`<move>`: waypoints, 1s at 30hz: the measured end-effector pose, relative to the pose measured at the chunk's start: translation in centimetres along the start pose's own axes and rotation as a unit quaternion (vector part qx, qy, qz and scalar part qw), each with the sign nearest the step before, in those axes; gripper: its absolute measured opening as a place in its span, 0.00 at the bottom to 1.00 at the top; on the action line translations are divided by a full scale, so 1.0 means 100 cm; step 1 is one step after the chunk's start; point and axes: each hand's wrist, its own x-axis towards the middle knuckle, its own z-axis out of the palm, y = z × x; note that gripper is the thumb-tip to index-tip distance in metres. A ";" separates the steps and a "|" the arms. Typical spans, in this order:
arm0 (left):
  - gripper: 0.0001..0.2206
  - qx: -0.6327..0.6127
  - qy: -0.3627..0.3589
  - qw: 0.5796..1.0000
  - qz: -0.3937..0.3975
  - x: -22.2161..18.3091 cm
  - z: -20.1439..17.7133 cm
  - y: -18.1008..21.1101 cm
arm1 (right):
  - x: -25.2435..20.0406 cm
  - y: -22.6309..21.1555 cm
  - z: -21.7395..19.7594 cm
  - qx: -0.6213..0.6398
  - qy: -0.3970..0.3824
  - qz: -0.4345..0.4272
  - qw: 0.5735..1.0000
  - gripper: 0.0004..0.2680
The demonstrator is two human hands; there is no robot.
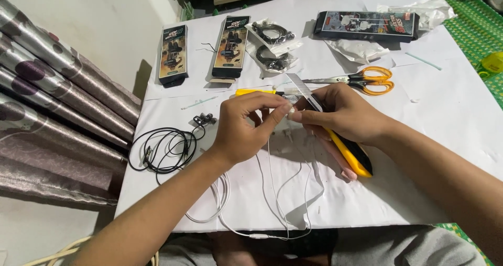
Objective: The person is using a utility knife to carefully trim and cut small plastic components on a white workspace.
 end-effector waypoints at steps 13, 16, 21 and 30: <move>0.06 0.039 -0.025 0.997 0.069 -0.001 -0.004 0.004 | 0.001 0.001 -0.001 -0.030 0.002 0.006 1.000 0.05; 0.04 0.077 -0.044 0.988 0.127 0.001 -0.011 -0.001 | 0.002 0.004 -0.005 -0.092 0.008 0.029 0.995 0.04; 0.10 0.129 -0.061 0.981 0.134 0.010 -0.059 0.006 | 0.004 0.005 -0.004 -0.024 0.009 0.039 0.999 0.05; 0.31 0.365 -0.282 0.851 -0.249 -0.053 -0.056 0.070 | 0.006 -0.001 -0.004 -0.042 0.006 0.090 0.995 0.06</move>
